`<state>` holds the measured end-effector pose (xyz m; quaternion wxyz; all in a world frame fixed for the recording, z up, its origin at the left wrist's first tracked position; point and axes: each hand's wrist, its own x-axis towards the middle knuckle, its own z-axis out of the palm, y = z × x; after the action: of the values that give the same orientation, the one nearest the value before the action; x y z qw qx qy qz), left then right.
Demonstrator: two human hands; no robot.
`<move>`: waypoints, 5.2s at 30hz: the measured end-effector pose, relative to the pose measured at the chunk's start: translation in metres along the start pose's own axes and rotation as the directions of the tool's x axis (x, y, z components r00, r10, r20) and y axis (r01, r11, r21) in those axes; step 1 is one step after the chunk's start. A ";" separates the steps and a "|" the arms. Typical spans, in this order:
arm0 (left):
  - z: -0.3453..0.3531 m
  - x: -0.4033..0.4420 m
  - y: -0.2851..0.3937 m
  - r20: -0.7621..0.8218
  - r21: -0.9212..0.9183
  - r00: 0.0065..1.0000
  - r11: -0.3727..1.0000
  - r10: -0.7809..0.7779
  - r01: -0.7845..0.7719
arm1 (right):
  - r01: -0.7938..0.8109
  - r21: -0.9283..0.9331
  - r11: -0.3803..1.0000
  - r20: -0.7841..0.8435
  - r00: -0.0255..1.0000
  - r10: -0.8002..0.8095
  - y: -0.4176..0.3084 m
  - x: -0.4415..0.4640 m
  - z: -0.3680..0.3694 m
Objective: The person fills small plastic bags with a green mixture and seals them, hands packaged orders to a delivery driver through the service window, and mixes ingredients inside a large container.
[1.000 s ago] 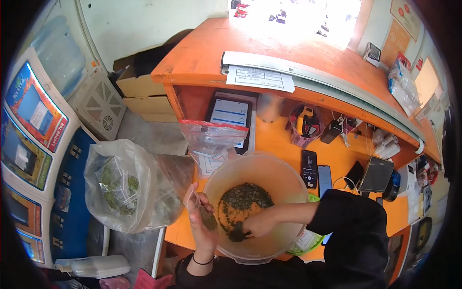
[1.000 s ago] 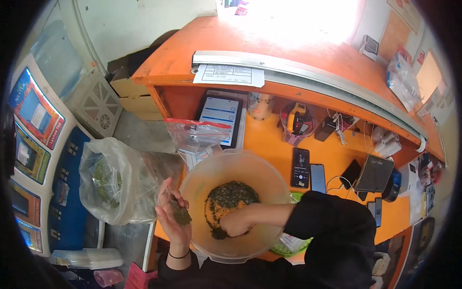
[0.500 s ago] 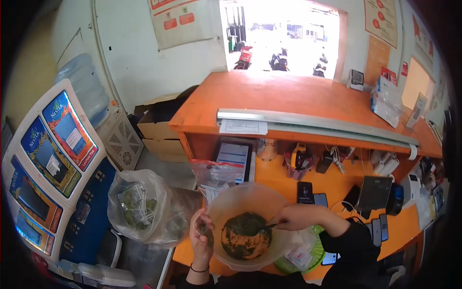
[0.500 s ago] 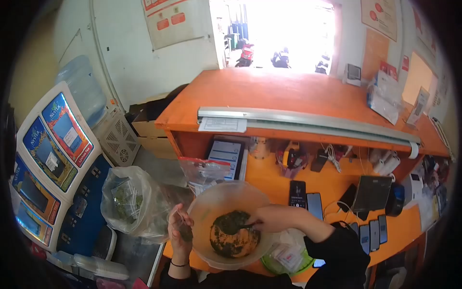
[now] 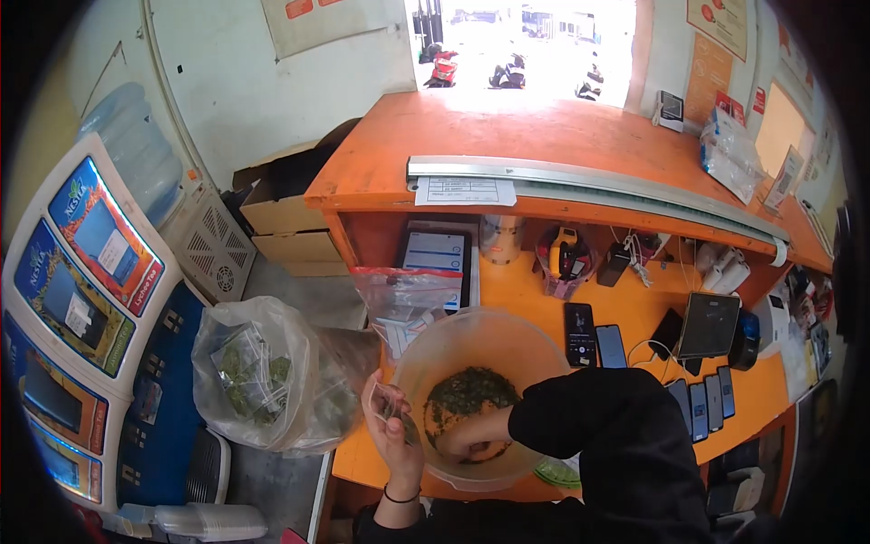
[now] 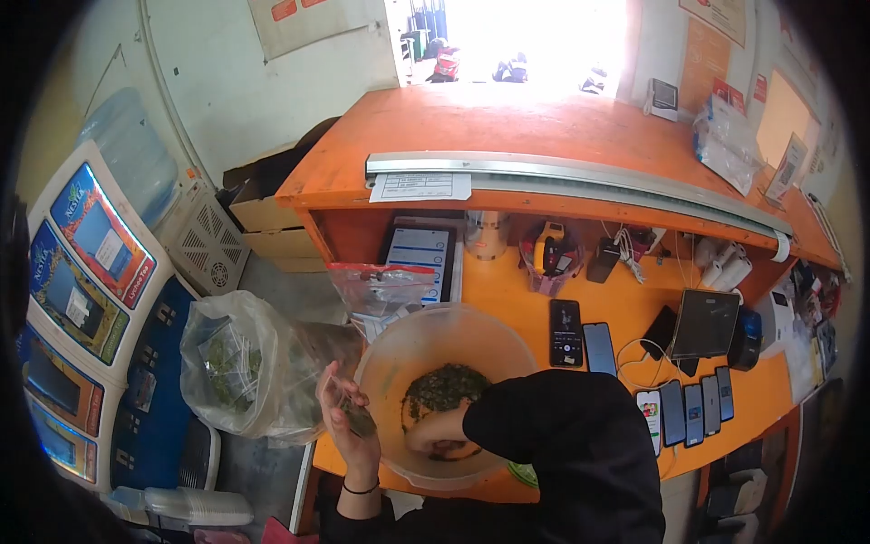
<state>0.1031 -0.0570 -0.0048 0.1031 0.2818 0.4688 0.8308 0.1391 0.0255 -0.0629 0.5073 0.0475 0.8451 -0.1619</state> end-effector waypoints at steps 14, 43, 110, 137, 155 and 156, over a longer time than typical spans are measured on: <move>-0.003 -0.003 0.006 -0.039 -0.120 0.995 0.988 0.091 -0.095 | 0.587 0.497 0.640 -0.564 0.778 -0.276 0.089 -0.106 -0.016; 0.034 -0.011 0.026 0.274 0.314 0.961 0.948 -0.039 -0.051 | 0.337 0.015 0.942 -0.488 0.824 -0.287 0.098 -0.124 -0.001; -0.185 0.129 0.109 0.089 0.996 0.967 0.041 -0.238 -0.082 | 0.726 0.496 0.477 -0.761 0.100 0.641 0.162 -0.170 0.147; -0.032 -0.011 -0.013 0.025 0.594 0.999 0.803 0.041 -0.048 | 0.221 0.442 0.869 -0.737 -0.463 0.493 0.138 -0.065 0.168; -0.058 0.004 0.029 0.060 -0.105 0.945 0.940 -0.320 0.325 | -0.169 -0.433 0.885 -0.651 0.738 -0.177 0.028 -0.061 -0.021; -0.063 0.002 0.031 0.062 -0.092 0.941 0.937 -0.332 0.337 | -0.258 -0.406 0.877 -0.776 0.604 -0.181 0.021 -0.057 -0.020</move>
<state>0.0685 -0.1181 -0.0037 0.2675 0.2111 0.4648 0.8172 0.1553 0.0562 -0.0090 0.0767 0.0062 0.9918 0.1018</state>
